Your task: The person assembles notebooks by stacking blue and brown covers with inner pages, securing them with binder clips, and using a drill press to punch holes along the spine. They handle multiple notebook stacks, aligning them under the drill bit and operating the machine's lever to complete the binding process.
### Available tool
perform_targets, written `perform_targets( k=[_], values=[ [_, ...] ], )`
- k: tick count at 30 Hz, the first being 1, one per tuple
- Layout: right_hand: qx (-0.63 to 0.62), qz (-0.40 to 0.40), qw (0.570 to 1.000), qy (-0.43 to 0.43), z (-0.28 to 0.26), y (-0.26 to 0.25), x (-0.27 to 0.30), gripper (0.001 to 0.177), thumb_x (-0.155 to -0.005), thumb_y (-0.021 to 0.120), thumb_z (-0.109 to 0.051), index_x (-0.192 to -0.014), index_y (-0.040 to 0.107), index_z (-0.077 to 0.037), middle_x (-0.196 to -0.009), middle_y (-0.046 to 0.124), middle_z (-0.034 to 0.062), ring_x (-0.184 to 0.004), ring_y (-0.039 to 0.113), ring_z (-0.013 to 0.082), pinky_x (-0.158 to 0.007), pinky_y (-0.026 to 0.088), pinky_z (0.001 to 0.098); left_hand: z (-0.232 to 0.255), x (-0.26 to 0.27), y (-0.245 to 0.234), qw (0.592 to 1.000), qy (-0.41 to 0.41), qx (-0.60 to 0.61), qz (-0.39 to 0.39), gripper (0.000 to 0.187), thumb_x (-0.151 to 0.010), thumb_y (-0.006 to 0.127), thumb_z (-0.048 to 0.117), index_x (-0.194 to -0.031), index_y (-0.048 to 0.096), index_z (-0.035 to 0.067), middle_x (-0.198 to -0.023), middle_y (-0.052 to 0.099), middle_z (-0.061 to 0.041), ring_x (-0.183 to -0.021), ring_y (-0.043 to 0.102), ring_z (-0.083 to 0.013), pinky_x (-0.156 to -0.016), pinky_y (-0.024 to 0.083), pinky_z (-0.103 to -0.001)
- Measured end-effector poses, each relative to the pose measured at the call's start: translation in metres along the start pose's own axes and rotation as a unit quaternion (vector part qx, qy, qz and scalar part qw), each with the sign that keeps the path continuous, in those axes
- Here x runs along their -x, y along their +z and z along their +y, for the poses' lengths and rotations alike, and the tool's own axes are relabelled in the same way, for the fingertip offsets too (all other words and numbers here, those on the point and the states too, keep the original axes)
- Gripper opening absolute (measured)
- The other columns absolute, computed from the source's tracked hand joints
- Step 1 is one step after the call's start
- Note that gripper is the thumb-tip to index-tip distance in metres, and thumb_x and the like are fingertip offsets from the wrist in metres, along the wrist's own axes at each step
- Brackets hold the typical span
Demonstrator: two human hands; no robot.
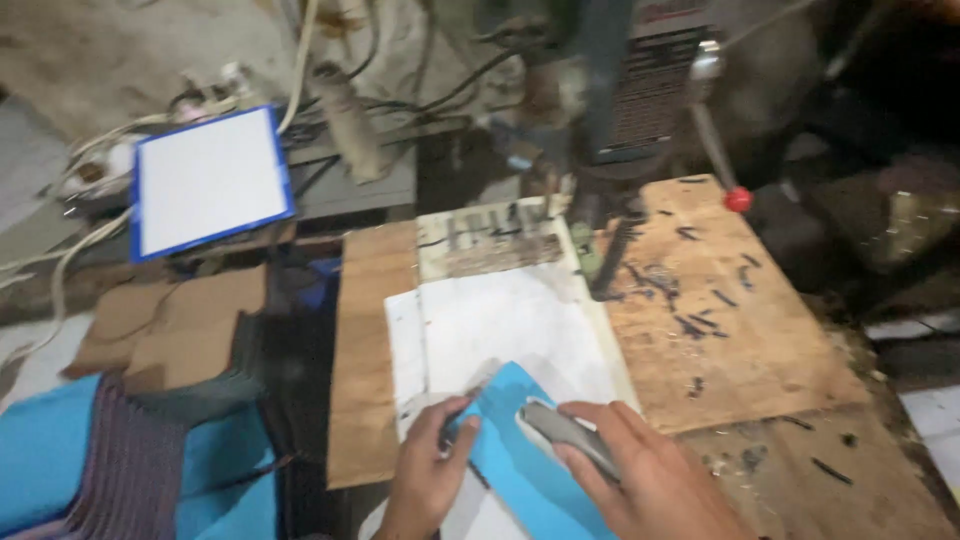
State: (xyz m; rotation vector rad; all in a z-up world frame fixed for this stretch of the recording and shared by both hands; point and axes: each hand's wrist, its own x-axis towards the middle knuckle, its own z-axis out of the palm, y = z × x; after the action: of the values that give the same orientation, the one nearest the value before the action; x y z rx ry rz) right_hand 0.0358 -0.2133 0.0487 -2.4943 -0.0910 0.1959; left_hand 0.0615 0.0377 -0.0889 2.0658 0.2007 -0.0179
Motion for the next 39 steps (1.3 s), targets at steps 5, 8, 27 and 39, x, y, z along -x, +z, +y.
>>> perform_targets(
  k=[5,8,27,39],
  values=[
    [0.191,-0.208,0.959,0.013,-0.03,0.027,-0.009,0.044,-0.1,0.047,-0.062,-0.143,0.043,-0.05,-0.114,0.053,-0.0113,-0.073,0.068,0.0273,-0.06,0.053,0.0492,-0.017,0.027,-0.01,0.988,0.148,0.047,-0.016,0.031,-0.093,0.071,0.03,-0.12,0.075,0.015,-0.119,0.077,-0.004,-0.104,0.077,-0.0152,-0.074,0.062,-0.025],
    [0.242,-0.256,0.936,0.018,-0.046,0.031,-0.012,0.046,-0.101,0.043,-0.062,-0.146,0.034,-0.054,-0.119,0.05,-0.0107,-0.084,0.074,0.0284,-0.07,0.057,0.0507,-0.006,0.045,-0.019,0.996,0.021,0.066,-0.052,0.036,-0.09,0.071,0.038,-0.121,0.077,0.021,-0.127,0.075,0.002,-0.107,0.076,-0.0111,-0.077,0.063,-0.026],
    [0.44,-0.199,0.872,-0.077,-0.037,0.059,-0.019,0.047,-0.09,0.054,-0.067,-0.135,0.043,-0.074,-0.101,0.055,-0.0253,-0.048,0.07,0.0195,-0.047,0.065,0.0386,0.001,0.05,-0.041,0.975,-0.024,0.196,-0.099,0.022,-0.094,0.073,0.024,-0.114,0.078,0.018,-0.103,0.074,0.002,-0.088,0.07,-0.0101,-0.071,0.059,-0.028],
    [0.513,-0.391,0.764,-0.005,-0.074,0.053,-0.044,0.04,-0.103,0.034,-0.072,-0.142,0.025,-0.066,-0.12,0.042,-0.0172,-0.068,0.06,0.0161,-0.064,0.05,0.0403,-0.001,0.048,-0.04,0.97,-0.031,0.226,-0.086,0.025,-0.091,0.076,0.023,-0.114,0.078,0.014,-0.101,0.076,-0.001,-0.092,0.074,-0.0121,-0.082,0.068,-0.027]
  ],
)
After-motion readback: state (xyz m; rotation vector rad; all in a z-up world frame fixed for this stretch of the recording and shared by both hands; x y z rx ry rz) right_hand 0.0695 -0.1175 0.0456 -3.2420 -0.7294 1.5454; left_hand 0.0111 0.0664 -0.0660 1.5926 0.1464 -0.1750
